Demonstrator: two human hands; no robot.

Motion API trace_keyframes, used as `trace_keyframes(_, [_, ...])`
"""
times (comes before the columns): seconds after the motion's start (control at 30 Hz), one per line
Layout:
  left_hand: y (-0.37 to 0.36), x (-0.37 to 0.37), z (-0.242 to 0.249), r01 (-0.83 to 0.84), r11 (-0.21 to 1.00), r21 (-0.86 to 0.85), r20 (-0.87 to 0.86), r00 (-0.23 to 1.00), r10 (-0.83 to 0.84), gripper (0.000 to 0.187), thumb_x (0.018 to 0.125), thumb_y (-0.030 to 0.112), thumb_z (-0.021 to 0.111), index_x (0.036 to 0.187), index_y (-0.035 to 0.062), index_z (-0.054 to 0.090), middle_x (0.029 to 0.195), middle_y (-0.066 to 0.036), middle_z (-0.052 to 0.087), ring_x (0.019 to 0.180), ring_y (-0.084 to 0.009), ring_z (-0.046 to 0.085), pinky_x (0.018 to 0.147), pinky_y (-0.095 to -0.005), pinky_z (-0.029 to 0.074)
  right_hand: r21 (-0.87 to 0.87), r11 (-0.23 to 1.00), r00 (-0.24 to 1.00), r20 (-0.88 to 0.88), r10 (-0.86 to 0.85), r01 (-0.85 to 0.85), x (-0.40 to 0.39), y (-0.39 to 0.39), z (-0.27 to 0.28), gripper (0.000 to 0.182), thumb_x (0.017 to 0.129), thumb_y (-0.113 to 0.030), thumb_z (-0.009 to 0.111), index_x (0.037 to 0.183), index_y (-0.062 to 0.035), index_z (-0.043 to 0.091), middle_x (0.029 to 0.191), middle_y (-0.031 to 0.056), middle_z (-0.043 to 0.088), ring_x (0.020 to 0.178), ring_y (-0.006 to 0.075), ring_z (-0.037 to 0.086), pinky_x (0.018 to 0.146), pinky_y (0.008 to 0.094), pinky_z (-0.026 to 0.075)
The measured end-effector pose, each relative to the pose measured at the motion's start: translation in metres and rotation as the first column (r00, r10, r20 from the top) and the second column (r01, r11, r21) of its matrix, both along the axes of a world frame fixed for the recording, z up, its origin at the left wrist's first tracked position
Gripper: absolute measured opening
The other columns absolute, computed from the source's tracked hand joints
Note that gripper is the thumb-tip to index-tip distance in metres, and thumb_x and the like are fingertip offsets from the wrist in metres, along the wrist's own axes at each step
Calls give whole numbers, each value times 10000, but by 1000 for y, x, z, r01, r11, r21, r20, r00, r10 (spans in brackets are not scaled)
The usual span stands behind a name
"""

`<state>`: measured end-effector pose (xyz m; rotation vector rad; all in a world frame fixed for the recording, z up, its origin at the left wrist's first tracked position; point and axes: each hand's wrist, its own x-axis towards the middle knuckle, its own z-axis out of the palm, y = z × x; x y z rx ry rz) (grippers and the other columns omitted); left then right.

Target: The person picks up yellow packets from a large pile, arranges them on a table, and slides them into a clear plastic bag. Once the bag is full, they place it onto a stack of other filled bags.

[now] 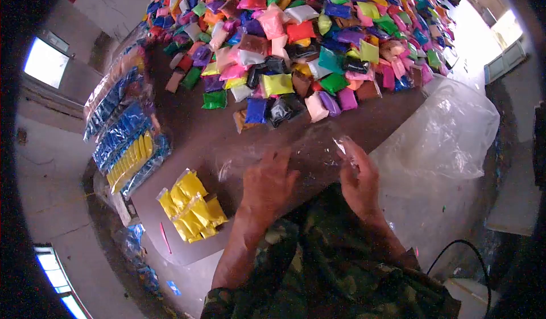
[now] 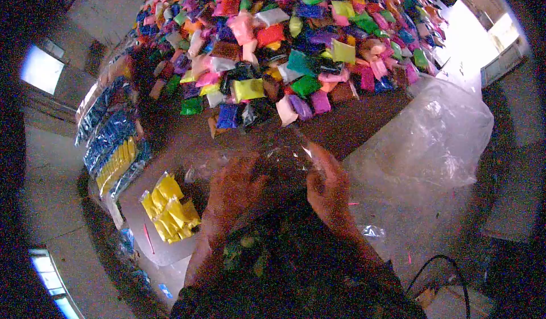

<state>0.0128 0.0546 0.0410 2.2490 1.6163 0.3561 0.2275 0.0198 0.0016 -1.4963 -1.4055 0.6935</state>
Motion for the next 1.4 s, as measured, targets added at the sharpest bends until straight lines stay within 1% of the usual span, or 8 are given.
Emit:
trace_keyframes(0.13, [8,8,-10,214,969,-126,-23,976,-218,271,907,174,634,1161,86,675,1083,-190,684,929,-409,691,788,-506,569,30,998,993,102,52,-55,-3,-1,-1,481,877,110,508,1341,20,598,1282,156,666,1184,267,654,1022,367,506])
trace_keyframes(0.4, [5,34,-10,416,892,-174,236,898,-373,287,862,105,601,1134,94,695,976,-223,696,922,-432,679,801,-549,534,31,988,984,-83,156,-154,-7,2,8,535,799,75,501,1318,1,607,1308,191,648,1261,338,610,1092,414,457])
trace_keyframes(0.8, [-2,24,4,238,949,-207,100,970,-222,247,925,156,584,1154,77,632,1043,-172,686,962,-416,690,808,-530,564,98,988,989,99,113,-123,-9,1,-2,390,911,-35,559,1296,-11,616,1289,216,659,1202,414,627,1076,462,474])
trace_keyframes(0.9, [-15,9,10,181,983,-11,8,984,-181,251,939,193,581,1156,81,640,1019,-160,688,962,-406,694,829,-520,570,151,982,982,171,84,-110,-6,4,-6,363,951,30,508,1295,4,618,1259,200,670,1175,366,647,1034,418,492])
trace_keyframes(1.0, [-16,-2,30,95,986,-141,-314,940,-135,258,978,265,565,1108,74,681,989,-152,683,966,-380,700,838,-507,574,167,985,982,188,15,-46,3,8,-1,348,967,68,485,1278,14,631,1211,188,694,1139,342,672,1002,394,510])
trace_keyframes(1.13, [-24,-25,22,-191,981,7,-158,969,190,410,980,447,590,1029,65,732,1002,-167,682,959,-380,699,823,-532,558,245,969,970,240,-29,-31,14,10,7,329,960,79,492,1237,14,656,1167,180,720,1096,341,696,971,388,528])
trace_keyframes(1.3, [-23,-30,35,-132,990,-59,-51,990,129,584,903,625,640,1057,71,740,1117,-193,689,1016,-405,678,873,-542,527,179,983,979,202,-5,-32,13,8,4,299,955,67,524,1214,18,665,1158,188,719,1085,302,704,950,379,536])
trace_keyframes(1.4, [-23,-30,36,-80,997,22,-216,973,83,571,904,618,645,1082,82,733,1164,-184,684,1059,-397,669,913,-547,509,126,991,980,197,9,-35,17,6,2,272,957,37,566,1209,25,667,1145,192,721,1067,284,710,932,372,542])
